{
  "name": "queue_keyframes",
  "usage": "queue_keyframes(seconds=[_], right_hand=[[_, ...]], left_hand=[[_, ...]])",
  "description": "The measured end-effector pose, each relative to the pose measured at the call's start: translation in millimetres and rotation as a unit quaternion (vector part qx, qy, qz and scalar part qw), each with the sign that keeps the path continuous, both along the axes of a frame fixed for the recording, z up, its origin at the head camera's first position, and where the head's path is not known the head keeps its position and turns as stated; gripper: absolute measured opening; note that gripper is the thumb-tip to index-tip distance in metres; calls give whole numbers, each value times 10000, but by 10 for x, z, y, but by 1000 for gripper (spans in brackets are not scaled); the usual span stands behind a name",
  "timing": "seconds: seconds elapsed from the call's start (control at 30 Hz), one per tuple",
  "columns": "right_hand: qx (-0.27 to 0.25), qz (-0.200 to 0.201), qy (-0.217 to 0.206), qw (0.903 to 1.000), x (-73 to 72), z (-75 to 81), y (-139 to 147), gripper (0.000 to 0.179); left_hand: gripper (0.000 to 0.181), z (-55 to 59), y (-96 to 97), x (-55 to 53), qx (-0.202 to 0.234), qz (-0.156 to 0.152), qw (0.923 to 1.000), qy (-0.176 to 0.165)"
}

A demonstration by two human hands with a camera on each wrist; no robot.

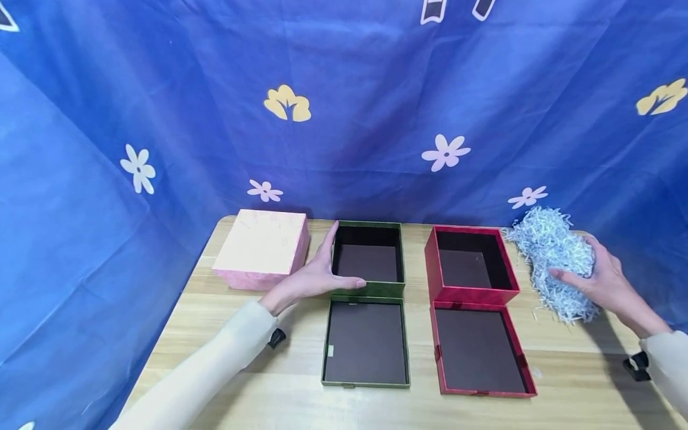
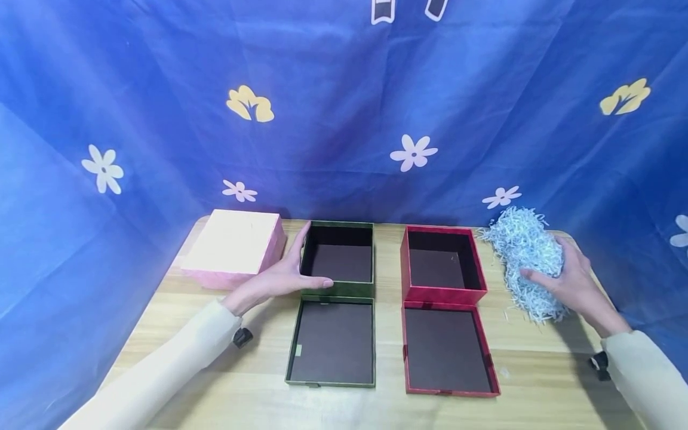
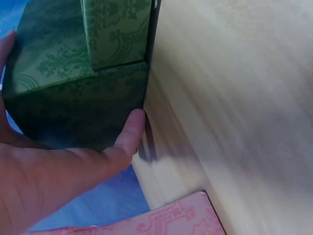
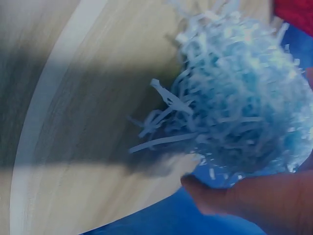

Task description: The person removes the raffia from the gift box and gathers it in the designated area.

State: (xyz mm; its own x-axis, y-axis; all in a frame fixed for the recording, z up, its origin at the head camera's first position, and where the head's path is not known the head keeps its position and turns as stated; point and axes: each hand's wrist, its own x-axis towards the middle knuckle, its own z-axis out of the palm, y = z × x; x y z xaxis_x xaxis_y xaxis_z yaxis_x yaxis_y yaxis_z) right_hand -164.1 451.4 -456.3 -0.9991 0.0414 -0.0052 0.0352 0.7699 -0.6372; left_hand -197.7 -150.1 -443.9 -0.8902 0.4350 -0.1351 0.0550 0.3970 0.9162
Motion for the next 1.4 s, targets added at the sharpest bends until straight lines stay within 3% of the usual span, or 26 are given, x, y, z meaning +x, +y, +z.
queue_keyframes(seconds=[0.2,0.33,0.63,0.93,1.23,1.4], right_hand=[[162,-190,414,9988,135,57,-69,109],[154,-475,478,9976,204,95,-116,106],[-217,-1184,798,9895,403,106,-350,84],[-761,-1659,1342,9740,584,218,-793,62],[-1861,-1074,1609,9633,673,294,-1483,47],[-2536,-431,1779,9498,660,368,-1921,42]], left_hand=[[136,58,-10,95,27,313,9992,239],[133,112,-12,121,-49,500,9978,427],[120,193,-28,124,167,635,9961,584],[106,322,-119,187,352,630,9933,904],[97,389,-342,272,226,162,9924,1195],[89,445,-460,348,249,283,9915,1246]])
